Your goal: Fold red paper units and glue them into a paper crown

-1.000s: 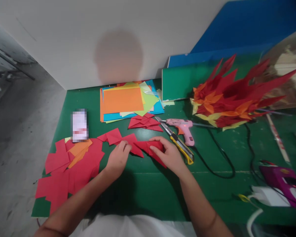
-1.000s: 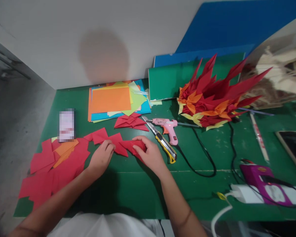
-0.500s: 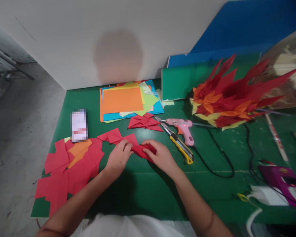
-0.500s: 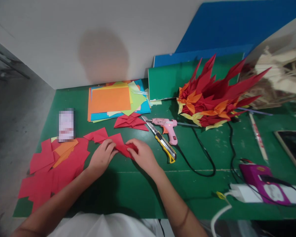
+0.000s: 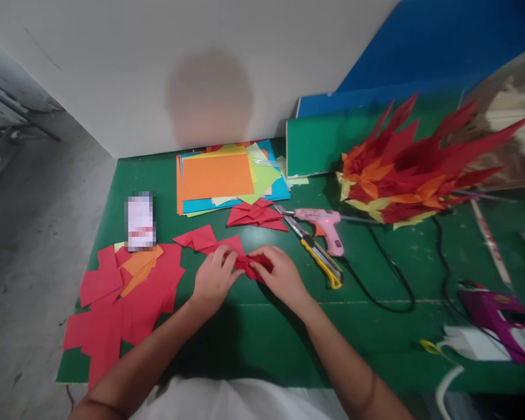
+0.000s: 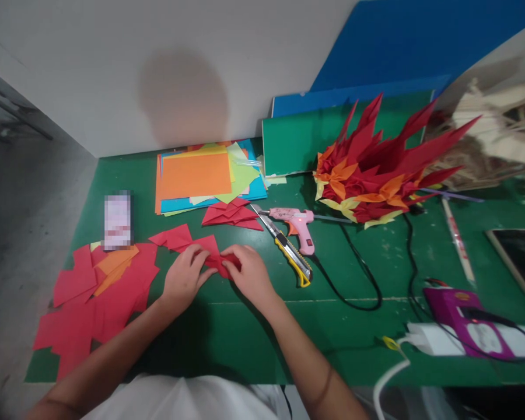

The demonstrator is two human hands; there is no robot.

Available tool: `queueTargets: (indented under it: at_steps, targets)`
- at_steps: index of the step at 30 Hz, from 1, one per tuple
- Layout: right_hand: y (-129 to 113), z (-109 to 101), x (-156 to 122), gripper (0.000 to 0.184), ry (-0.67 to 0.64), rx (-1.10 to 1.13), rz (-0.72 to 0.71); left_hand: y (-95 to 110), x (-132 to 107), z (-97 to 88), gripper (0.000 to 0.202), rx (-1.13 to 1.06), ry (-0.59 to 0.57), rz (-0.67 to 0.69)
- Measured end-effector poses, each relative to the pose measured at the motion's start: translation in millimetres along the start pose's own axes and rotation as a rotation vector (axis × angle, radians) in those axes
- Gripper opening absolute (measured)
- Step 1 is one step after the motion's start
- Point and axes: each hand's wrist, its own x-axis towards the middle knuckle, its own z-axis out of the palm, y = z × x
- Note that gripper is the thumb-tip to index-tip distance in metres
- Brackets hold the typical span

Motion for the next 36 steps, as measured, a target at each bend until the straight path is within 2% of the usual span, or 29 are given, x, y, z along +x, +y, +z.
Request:
queueTargets:
  at_steps: [13,16,22,33,36]
  targets:
    - [-1,4,1,0.01,0.0,-0.014,0.018,4,2,-3.5,0.033,0.053,-0.031,-0.013]
    - [1,1,1,0.012,-0.006,-0.009,0.021,5,3,-5.2,0.029,0.069,-0.043,0.001]
    - [7,-11,-4,0.028,0.002,-0.028,0.083,5,2,-3.9,0.018,0.083,-0.036,0.007]
    - [7,-6,-3,0.023,-0.025,-0.036,0.044,5,3,-3.5,0.016,0.096,-0.04,0.021]
    - [8,-6,-3,0.022,-0.019,-0.051,0.032,3,2,0.0,0.016,0.105,-0.088,0.049]
